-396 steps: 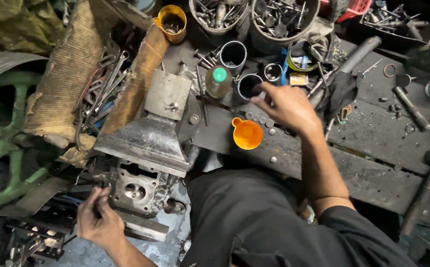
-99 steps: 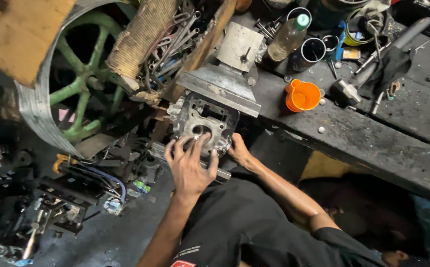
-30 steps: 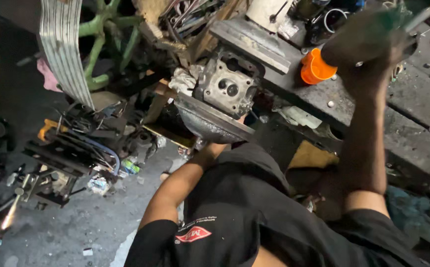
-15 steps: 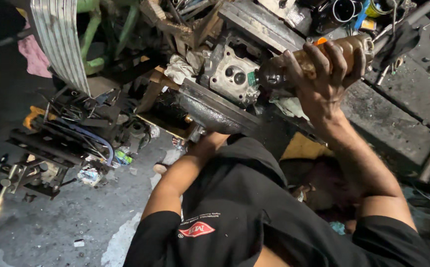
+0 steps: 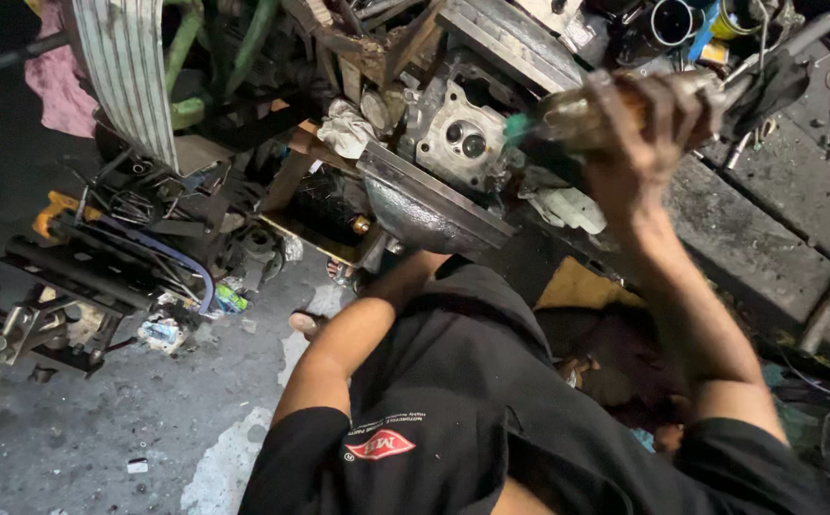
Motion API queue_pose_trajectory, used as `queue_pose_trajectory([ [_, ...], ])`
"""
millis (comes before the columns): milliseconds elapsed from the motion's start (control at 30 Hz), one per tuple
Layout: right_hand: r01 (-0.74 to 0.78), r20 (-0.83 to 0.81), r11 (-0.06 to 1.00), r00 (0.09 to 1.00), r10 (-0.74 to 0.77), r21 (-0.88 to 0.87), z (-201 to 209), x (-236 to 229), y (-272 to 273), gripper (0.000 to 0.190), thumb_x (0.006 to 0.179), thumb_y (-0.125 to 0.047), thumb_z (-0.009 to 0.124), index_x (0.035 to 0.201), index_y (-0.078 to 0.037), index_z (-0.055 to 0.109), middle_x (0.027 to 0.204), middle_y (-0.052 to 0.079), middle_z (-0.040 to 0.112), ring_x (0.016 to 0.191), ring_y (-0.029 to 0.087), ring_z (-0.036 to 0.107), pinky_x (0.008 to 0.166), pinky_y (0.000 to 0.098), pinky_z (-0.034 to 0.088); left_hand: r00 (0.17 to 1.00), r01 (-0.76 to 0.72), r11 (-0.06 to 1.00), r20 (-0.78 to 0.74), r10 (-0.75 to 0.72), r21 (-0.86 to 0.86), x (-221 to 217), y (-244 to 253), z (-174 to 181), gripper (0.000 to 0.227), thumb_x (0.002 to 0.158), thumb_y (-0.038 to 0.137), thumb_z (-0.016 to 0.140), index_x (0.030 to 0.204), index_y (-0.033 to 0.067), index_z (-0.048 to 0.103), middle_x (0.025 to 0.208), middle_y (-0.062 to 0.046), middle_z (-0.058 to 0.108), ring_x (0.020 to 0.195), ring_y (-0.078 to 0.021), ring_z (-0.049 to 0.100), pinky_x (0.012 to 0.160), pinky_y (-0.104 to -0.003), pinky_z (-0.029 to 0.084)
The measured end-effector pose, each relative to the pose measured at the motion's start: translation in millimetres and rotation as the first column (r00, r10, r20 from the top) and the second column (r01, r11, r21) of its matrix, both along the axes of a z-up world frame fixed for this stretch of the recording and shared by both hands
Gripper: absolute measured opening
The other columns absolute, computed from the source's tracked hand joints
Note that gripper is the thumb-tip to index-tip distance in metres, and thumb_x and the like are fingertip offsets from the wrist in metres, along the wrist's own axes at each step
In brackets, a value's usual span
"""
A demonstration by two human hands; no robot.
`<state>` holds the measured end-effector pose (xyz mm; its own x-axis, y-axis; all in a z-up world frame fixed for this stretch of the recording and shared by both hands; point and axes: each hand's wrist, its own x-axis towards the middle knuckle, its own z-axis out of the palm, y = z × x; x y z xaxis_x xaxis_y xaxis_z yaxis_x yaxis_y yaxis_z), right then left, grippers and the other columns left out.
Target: The person works on a metal engine component clamped in a bench vise, using a hammer and punch to drive out a pin. They then use a screwdriver to adjust internal parts and place a metal plate onto the component.
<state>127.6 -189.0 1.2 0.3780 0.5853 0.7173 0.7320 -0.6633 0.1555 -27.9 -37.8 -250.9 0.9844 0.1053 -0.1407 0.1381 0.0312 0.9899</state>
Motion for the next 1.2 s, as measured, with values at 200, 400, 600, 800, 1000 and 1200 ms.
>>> queue_pose_trajectory([
  [200, 0.147, -0.526, 0.54, 0.532, 0.663, 0.829, 0.8, 40.0, -48.3, 0.06, 0.103, -0.009, 0.078, 0.148, -0.006, 0.039, 0.117, 0.01, 0.057, 0.099, 0.024, 0.058, 0.089, 0.0397, 0.051, 1.0, -0.018, 1.0, -0.012, 0.018, 0.0, -4.7, 2.3, -4.1, 0.06, 0.094, 0.047, 0.064, 0.136, 0.004, 0.059, 0.136, -0.015, 0.064, 0.13, -0.0288, 0.057, 0.113, -0.042, 0.044],
  [400, 0.352, -0.119, -0.047, 0.435, 0.893, 0.935, -57.5, 127.2, -96.0, 0.105, 0.084, 0.019, 0.071, 0.161, -0.019, 0.012, 0.152, 0.006, 0.051, 0.133, 0.024, 0.061, 0.117, 0.0394, 0.053, 1.0, 0.0, 0.999, -0.025, 0.0, 0.034, 2.0, 1.1, -4.8, 0.059, 0.094, 0.045, 0.065, 0.136, 0.0037, 0.059, 0.135, -0.015, 0.064, 0.129, -0.0287, 0.057, 0.112, -0.042, 0.044],
  [600, 0.497, -0.72, 0.522, 0.504, 0.477, 0.693, -138.0, 214.1, -64.9, 0.045, 0.092, -0.001, 0.077, 0.131, 0.002, 0.054, 0.116, 0.016, 0.066, 0.102, 0.029, 0.065, 0.087, 0.0402, 0.054, 0.999, -0.023, 0.997, -0.023, 0.025, 0.08, 9.5, 8.0, -4.8, 0.059, 0.093, 0.044, 0.067, 0.136, 0.0035, 0.059, 0.135, -0.015, 0.063, 0.129, -0.0287, 0.057, 0.111, -0.042, 0.045],
  [800, 0.309, -0.584, 0.658, 0.774, 0.246, 0.687, -144.1, 205.1, -41.1, 0.062, 0.088, -0.005, 0.084, 0.136, 0.003, 0.045, 0.127, 0.019, 0.064, 0.119, 0.032, 0.062, 0.107, 0.0387, 0.047, 0.998, -0.031, 0.994, -0.049, 0.036, 0.108, 11.5, 7.4, -22.1, 0.059, 0.093, 0.042, 0.068, 0.136, 0.0032, 0.059, 0.135, -0.016, 0.063, 0.128, -0.0286, 0.057, 0.111, -0.043, 0.045],
  [1000, 0.311, -0.477, 0.589, 0.867, 0.146, 0.746, -110.7, 125.0, -36.3, 0.057, 0.092, -0.001, 0.074, 0.14, -0.002, 0.043, 0.125, 0.015, 0.058, 0.116, 0.026, 0.06, 0.106, 0.0351, 0.047, 0.994, -0.044, 0.99, -0.095, 0.057, 0.133, 11.4, 4.0, -42.4, 0.058, 0.093, 0.041, 0.07, 0.136, 0.0029, 0.059, 0.135, -0.016, 0.063, 0.127, -0.0286, 0.057, 0.11, -0.043, 0.045],
  [1200, 0.403, -0.692, 0.566, 0.491, 0.53, 0.719, -133.9, 35.6, -29.5, 0.024, 0.098, 0.01, 0.064, 0.115, -0.004, 0.053, 0.098, 0.001, 0.052, 0.084, 0.011, 0.047, 0.075, 0.0235, 0.041, 0.987, -0.096, 0.979, -0.113, 0.117, 0.178, 16.1, -6.4, -57.7, 0.058, 0.092, 0.039, 0.071, 0.135, 0.0027, 0.059, 0.135, -0.016, 0.063, 0.127, -0.0286, 0.057, 0.109, -0.043, 0.046],
])
